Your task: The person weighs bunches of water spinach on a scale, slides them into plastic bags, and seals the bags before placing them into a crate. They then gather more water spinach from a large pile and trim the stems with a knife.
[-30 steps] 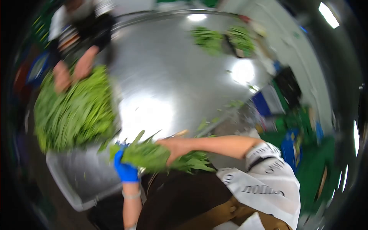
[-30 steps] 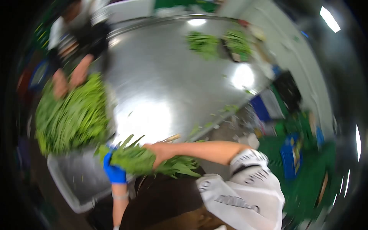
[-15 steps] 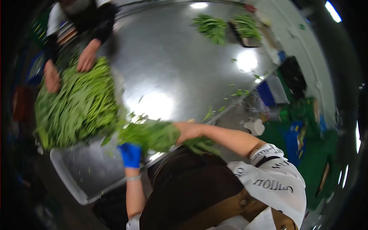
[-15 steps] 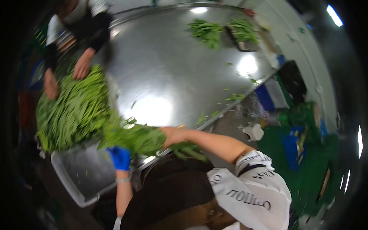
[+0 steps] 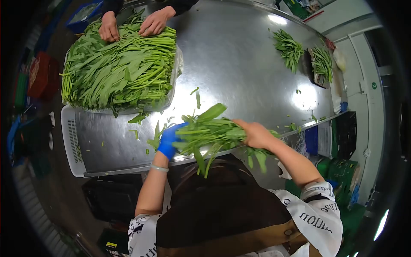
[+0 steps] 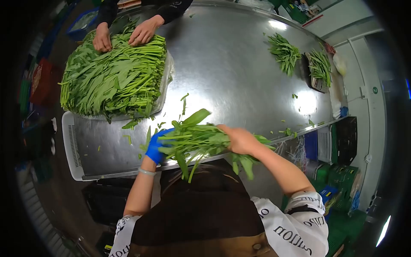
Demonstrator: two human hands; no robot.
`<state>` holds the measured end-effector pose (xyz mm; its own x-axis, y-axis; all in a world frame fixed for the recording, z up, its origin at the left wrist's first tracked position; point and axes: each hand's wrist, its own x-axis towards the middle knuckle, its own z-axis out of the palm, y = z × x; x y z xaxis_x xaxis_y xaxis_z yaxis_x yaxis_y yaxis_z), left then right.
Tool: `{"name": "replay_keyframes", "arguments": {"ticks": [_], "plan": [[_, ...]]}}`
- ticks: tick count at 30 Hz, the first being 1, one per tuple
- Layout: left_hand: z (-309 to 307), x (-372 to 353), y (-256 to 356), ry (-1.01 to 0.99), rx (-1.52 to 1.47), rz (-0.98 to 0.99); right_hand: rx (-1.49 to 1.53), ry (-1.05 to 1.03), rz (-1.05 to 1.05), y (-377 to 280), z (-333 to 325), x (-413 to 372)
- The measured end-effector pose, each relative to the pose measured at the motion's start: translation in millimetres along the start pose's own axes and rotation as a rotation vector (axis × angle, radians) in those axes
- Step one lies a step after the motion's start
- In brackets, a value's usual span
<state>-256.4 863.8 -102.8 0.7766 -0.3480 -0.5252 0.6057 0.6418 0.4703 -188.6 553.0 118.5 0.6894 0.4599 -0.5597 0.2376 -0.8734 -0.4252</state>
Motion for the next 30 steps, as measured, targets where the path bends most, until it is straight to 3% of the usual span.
{"name": "replay_keyframes", "arguments": {"ticks": [1,2,3,4,6,10,12,16,18,20,22,23,24,26,28,30], "plan": [[31,-27,23,0.231,0.510,0.375,-0.040,0.006,0.019,-5,-15,-12],[14,-30,36,0.315,0.178,0.290,-0.080,0.013,0.039,-5,-23,-21],[8,-46,46,0.404,0.001,0.415,-0.109,0.033,0.027,-1,-25,-28],[-1,-53,51,0.431,0.076,0.490,-0.138,0.056,0.015,4,-27,-35],[32,-62,63,0.371,0.219,0.435,-0.168,0.099,-0.035,2,-25,-40],[140,-59,63,0.229,0.946,0.791,-0.148,0.119,-0.164,-23,-17,-33],[145,-57,64,-0.047,1.162,0.522,-0.153,0.076,-0.164,-28,-17,-33],[69,-51,74,0.340,0.896,0.614,-0.154,0.036,-0.121,-18,-23,-45],[44,-65,91,0.584,0.633,0.540,-0.120,0.042,-0.097,-15,-22,-52],[46,-73,93,0.564,0.527,0.420,-0.100,0.033,-0.063,-16,-22,-55],[99,-82,89,0.223,0.303,0.383,-0.042,0.083,-0.120,-22,-16,-54],[92,-71,72,0.068,0.389,0.198,-0.015,0.111,-0.151,-25,-14,-51],[109,-73,57,0.026,0.374,0.184,-0.011,0.081,-0.115,-28,-14,-50],[120,-70,46,0.069,0.881,0.239,-0.007,0.021,-0.038,-31,-16,-49],[105,-69,64,0.313,0.421,0.416,0.111,-0.056,0.007,-31,-23,-52],[70,-69,88,0.672,0.299,0.568,0.224,-0.078,-0.001,-23,-24,-58]]}}
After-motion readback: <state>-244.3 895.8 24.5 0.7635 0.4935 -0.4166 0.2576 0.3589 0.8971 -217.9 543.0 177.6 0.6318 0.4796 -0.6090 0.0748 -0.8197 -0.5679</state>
